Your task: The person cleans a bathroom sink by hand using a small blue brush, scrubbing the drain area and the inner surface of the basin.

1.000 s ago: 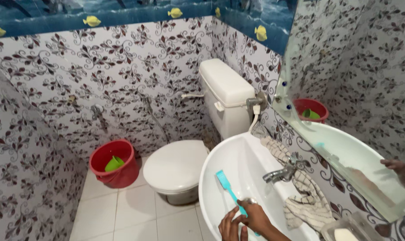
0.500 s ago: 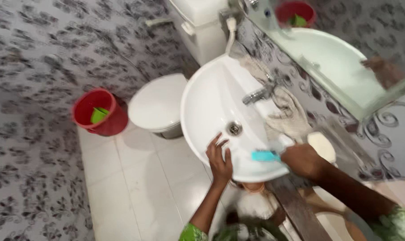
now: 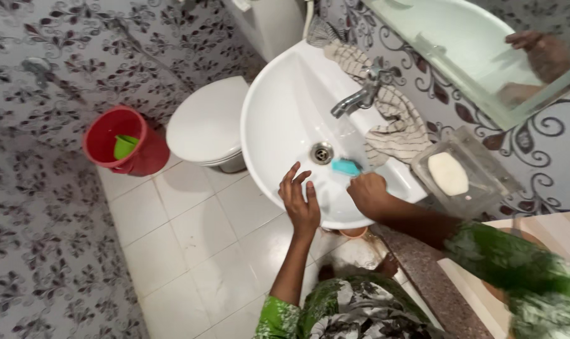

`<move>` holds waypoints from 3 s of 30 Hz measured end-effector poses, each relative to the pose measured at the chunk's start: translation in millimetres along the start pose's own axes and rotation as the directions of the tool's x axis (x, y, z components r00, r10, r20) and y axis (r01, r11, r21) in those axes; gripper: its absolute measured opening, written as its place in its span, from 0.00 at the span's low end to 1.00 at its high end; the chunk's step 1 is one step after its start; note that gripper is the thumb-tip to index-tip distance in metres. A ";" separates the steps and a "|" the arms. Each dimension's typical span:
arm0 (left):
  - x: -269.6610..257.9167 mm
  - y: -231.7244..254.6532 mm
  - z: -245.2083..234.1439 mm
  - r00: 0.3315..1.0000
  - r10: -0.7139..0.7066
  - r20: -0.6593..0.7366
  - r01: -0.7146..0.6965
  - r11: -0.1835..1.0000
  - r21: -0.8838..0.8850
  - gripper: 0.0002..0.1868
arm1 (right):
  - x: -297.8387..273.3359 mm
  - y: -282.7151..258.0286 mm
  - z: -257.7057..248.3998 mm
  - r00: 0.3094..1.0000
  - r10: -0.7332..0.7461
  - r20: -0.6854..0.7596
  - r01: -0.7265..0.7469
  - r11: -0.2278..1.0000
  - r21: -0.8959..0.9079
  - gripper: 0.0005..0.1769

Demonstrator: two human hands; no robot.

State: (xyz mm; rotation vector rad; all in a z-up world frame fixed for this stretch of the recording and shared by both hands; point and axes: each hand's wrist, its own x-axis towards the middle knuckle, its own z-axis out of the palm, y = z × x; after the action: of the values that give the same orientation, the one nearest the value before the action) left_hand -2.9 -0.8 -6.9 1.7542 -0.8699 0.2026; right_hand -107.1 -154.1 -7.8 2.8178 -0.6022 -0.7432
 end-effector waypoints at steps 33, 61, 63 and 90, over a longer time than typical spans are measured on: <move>6.2 8.8 -3.3 0.999 -0.014 -0.047 0.011 0.997 -0.076 0.13 | 208.7 -3.1 33.6 0.827 0.249 -0.505 0.018 0.884 0.466 0.36; 6.9 17.8 -1.0 0.985 0.144 0.099 -0.143 0.990 -0.014 0.21 | -69.3 39.2 -54.2 0.946 -0.325 0.014 0.277 0.828 0.487 0.33; 8.2 15.1 3.5 0.977 0.122 0.175 -0.127 0.992 0.022 0.17 | -49.2 38.5 -44.7 0.974 -0.192 0.117 0.127 0.899 0.420 0.21; 15.1 14.9 -1.5 0.926 0.043 0.374 -0.020 0.998 -0.065 0.10 | -62.7 65.0 -28.6 0.985 -0.012 -0.174 0.019 0.999 0.042 0.10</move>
State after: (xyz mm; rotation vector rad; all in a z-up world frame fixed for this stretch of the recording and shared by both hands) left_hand -1.2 -8.1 13.1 1.7509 -1.1674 -0.1452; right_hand -164.6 -184.9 60.9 2.8906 -0.5742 -0.4847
